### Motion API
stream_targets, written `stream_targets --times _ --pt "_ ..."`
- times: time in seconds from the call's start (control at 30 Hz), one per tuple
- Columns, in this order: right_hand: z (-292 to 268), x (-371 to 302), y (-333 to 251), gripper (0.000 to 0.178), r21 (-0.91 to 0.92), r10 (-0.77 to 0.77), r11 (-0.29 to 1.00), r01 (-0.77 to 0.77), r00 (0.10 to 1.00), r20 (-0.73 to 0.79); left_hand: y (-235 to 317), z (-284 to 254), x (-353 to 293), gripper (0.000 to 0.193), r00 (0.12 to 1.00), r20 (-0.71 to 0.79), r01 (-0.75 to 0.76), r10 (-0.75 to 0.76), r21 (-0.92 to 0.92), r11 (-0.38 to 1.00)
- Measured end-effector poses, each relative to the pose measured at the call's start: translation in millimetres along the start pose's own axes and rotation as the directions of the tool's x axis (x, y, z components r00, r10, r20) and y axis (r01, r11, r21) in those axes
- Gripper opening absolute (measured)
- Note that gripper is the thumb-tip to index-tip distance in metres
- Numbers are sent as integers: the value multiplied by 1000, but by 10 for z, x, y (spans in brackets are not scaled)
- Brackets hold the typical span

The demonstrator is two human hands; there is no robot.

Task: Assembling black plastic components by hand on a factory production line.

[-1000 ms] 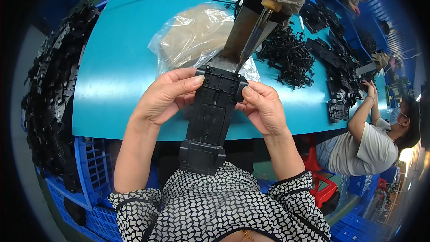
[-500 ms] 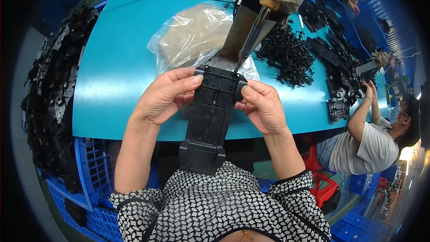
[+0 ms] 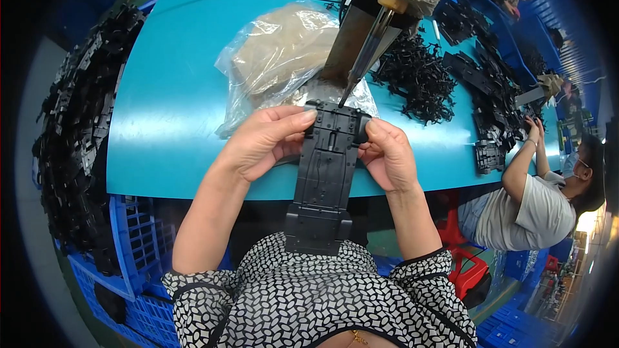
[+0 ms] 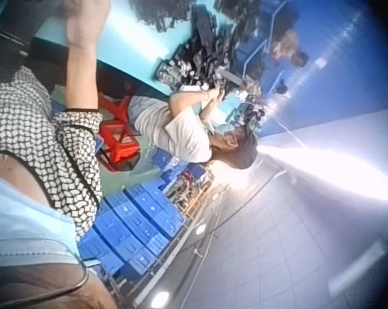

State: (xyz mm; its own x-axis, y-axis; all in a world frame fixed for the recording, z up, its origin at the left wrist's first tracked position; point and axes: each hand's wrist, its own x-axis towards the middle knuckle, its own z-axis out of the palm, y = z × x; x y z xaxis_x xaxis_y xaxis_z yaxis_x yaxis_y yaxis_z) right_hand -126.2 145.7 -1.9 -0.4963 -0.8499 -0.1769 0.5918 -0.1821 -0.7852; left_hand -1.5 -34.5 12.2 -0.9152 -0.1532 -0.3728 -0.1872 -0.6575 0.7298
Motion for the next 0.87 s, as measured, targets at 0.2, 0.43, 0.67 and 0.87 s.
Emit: stream_targets --times 0.2,0.43,0.67,0.87 --pt "-100 -21 1 20 -11 -83 996 83 996 -20 19 77 82 28 998 60 6 -7 6 1000" --pt "-1 -3 -50 23 -38 -163 986 161 983 -78 40 62 172 29 996 86 -39 41 -19 999" --pt "-7 -5 -69 31 -41 -236 971 234 968 -79 112 203 157 29 992 101 -68 72 -36 997" --pt "67 2 -107 32 -41 -245 969 243 968 -61 98 131 206 32 990 118 -72 76 -36 997"
